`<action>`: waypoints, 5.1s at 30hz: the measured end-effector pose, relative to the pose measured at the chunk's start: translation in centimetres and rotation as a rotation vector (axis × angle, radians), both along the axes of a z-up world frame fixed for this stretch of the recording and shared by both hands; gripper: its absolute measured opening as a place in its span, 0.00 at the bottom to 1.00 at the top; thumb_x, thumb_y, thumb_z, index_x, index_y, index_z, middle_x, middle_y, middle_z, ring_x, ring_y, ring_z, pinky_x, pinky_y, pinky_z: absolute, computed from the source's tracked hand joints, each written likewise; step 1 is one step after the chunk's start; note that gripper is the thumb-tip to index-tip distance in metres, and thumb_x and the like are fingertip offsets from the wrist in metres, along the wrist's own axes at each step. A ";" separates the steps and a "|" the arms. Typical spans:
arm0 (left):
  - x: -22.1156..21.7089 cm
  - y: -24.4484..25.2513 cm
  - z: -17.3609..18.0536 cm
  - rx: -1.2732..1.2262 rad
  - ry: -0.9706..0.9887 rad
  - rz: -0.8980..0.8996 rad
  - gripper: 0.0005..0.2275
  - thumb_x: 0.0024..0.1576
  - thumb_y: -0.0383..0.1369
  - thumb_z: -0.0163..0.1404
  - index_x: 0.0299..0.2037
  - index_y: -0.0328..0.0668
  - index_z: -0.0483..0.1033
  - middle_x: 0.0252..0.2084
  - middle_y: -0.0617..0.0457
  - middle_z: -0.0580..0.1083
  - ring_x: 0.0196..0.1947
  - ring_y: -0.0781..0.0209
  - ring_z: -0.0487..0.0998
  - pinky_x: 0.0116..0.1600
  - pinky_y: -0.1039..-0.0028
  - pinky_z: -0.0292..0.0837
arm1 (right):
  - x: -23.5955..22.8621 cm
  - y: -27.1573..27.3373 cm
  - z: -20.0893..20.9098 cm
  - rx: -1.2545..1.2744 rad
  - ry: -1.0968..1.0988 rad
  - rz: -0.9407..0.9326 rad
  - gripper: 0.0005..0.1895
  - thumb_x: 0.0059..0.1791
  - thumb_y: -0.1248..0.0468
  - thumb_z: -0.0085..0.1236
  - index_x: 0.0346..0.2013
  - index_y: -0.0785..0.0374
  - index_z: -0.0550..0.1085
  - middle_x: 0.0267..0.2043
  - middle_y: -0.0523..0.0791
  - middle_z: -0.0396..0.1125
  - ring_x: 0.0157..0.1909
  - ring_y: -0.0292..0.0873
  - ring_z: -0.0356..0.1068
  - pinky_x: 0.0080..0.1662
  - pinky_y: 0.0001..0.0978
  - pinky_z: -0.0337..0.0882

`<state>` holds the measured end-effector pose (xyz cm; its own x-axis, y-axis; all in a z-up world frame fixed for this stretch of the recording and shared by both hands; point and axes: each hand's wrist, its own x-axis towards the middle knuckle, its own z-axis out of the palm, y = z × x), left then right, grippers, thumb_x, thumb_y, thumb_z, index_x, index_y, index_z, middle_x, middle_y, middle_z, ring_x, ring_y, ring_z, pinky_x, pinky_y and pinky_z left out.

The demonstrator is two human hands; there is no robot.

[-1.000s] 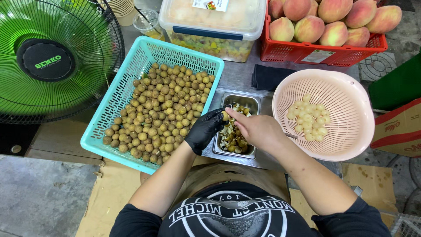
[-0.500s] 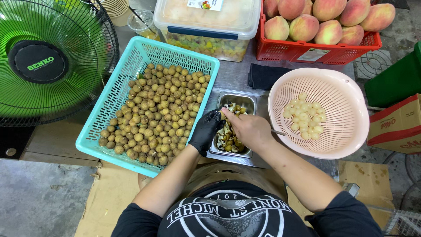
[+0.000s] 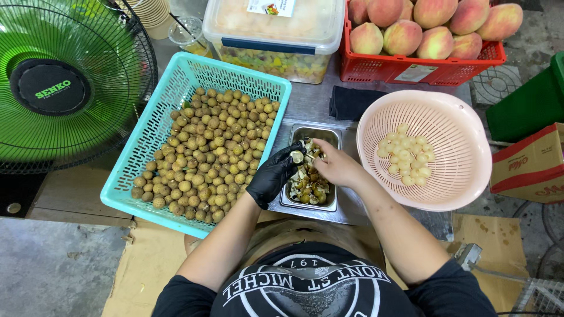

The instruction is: The person picks up longans from a blue basket, peels them by hand, and places the fruit into a pink colander and the shells into a metal container.

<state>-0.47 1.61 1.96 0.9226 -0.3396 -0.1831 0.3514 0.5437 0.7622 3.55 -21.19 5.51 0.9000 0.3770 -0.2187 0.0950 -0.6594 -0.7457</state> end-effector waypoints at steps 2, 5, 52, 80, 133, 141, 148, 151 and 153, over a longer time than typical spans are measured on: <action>0.0 -0.2 0.0 -0.046 -0.023 0.045 0.20 0.62 0.33 0.51 0.65 0.40 0.69 0.59 0.55 0.75 0.56 0.66 0.75 0.60 0.75 0.72 | -1.3 1.1 0.3 0.130 0.046 -0.074 0.23 0.52 0.64 0.51 0.62 0.63 0.63 0.32 0.55 0.74 0.30 0.44 0.73 0.39 0.38 0.72; 0.1 -0.8 -0.8 -0.005 0.036 0.138 0.21 0.62 0.32 0.52 0.66 0.43 0.69 0.60 0.55 0.74 0.56 0.66 0.74 0.59 0.74 0.71 | -3.0 2.1 0.7 0.330 0.140 -0.161 0.12 0.55 0.66 0.50 0.52 0.69 0.69 0.31 0.50 0.75 0.27 0.36 0.70 0.34 0.30 0.70; 1.2 -0.5 -8.2 0.625 -0.140 -0.198 0.17 0.68 0.41 0.43 0.45 0.32 0.77 0.41 0.34 0.77 0.43 0.33 0.76 0.48 0.57 0.74 | -5.3 2.6 8.1 -0.464 -0.731 0.469 0.08 0.47 0.66 0.51 0.37 0.63 0.76 0.29 0.49 0.74 0.34 0.53 0.76 0.32 0.46 0.74; 0.2 -1.3 -2.9 0.725 -0.112 0.140 0.18 0.64 0.44 0.46 0.56 0.42 0.73 0.41 0.55 0.78 0.39 0.66 0.76 0.47 0.74 0.73 | 0.1 -0.6 -1.1 0.048 0.267 0.071 0.14 0.55 0.56 0.57 0.39 0.66 0.78 0.23 0.41 0.67 0.24 0.34 0.62 0.30 0.30 0.64; 2.1 -2.1 -7.9 0.343 -0.035 0.013 0.13 0.60 0.26 0.49 0.54 0.39 0.76 0.48 0.51 0.75 0.42 0.61 0.78 0.43 0.71 0.78 | -5.4 4.4 1.3 -0.223 -0.687 0.050 0.18 0.45 0.58 0.63 0.47 0.59 0.76 0.45 0.49 0.74 0.38 0.54 0.75 0.39 0.44 0.75; 1.7 -2.0 -5.3 0.129 0.167 -0.008 0.15 0.60 0.27 0.47 0.56 0.40 0.77 0.51 0.44 0.77 0.46 0.55 0.80 0.51 0.66 0.78 | -5.5 3.3 -0.2 -0.056 -0.553 -0.073 0.16 0.46 0.58 0.62 0.45 0.62 0.73 0.40 0.49 0.72 0.31 0.47 0.73 0.36 0.39 0.73; -0.4 3.7 0.4 0.699 -0.624 0.259 0.17 0.62 0.33 0.48 0.62 0.50 0.73 0.65 0.48 0.72 0.66 0.51 0.72 0.69 0.67 0.66 | -2.0 -9.0 3.1 -0.192 -0.524 -0.576 0.22 0.57 0.56 0.62 0.61 0.64 0.74 0.41 0.51 0.74 0.41 0.46 0.75 0.46 0.40 0.74; 3.1 9.8 0.9 1.172 -0.758 0.315 0.18 0.61 0.35 0.50 0.62 0.49 0.74 0.63 0.46 0.73 0.65 0.46 0.73 0.70 0.62 0.67 | -2.9 -13.4 4.9 -0.361 -0.582 -0.540 0.35 0.53 0.62 0.61 0.73 0.70 0.64 0.45 0.55 0.75 0.41 0.55 0.75 0.45 0.46 0.72; 4.0 11.6 -0.1 1.355 -0.828 0.299 0.20 0.59 0.34 0.50 0.63 0.47 0.73 0.66 0.45 0.71 0.67 0.43 0.70 0.71 0.59 0.63 | -3.6 -13.5 5.4 -0.294 -0.500 -0.575 0.32 0.54 0.63 0.57 0.74 0.65 0.65 0.46 0.56 0.74 0.41 0.56 0.75 0.45 0.46 0.72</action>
<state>3.55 13.19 1.83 0.9156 -0.1505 0.3729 -0.3691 -0.6822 0.6311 -0.04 -34.64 10.88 0.9527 -0.1836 0.2421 -0.0420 -0.8687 -0.4935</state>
